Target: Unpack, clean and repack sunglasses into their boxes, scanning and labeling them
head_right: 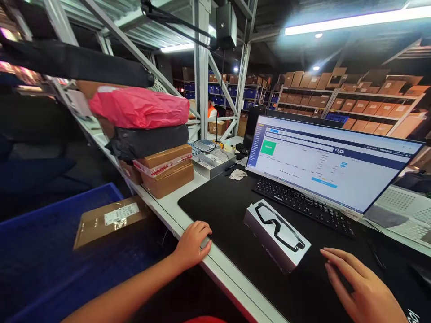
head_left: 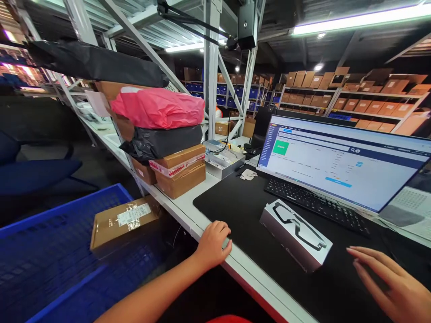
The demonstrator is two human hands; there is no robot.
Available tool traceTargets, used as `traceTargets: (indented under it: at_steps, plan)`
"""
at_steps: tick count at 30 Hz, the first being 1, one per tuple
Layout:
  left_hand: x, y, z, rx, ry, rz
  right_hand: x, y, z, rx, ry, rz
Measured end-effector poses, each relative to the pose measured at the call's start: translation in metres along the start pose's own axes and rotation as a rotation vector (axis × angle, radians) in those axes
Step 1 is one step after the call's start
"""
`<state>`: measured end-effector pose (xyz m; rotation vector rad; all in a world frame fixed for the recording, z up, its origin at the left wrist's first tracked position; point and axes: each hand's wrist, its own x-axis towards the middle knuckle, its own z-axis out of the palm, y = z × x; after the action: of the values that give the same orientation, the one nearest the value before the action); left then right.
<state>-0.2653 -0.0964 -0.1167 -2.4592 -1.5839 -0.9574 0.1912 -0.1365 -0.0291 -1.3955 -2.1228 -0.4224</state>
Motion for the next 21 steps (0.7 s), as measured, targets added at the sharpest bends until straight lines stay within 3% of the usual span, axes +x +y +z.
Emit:
traceTargets:
  at_steps: [3, 5, 9, 12, 15, 18, 21]
  plan:
    - [0.011, -0.008, -0.016, 0.004, -0.043, 0.065, 0.066, -0.028, -0.005, -0.021, -0.060, -0.192]
    - [0.031, -0.018, -0.028, 0.028, -0.088, 0.125, 0.124, -0.051, 0.000, -0.058, -0.125, -0.262]
    - [0.107, -0.047, -0.030, 0.083, -0.190, 0.209, 0.276, -0.105, 0.036, -0.177, -0.311, -0.332]
    - [0.175, -0.071, -0.001, 0.081, -0.269, 0.204, 0.400, -0.139, 0.089, -0.339, -0.502, -0.309]
    - [0.221, -0.093, 0.040, 0.048, -0.335, 0.150, 0.503, -0.157, 0.160, -0.381, -0.545, -0.259]
    - [0.235, -0.111, 0.069, -0.006, -0.403, 0.109, 0.567, -0.159, 0.233, -0.385, -0.566, -0.206]
    - [0.231, -0.122, 0.073, -0.036, -0.465, 0.015, 0.603, -0.154, 0.292, -0.337, -0.572, -0.184]
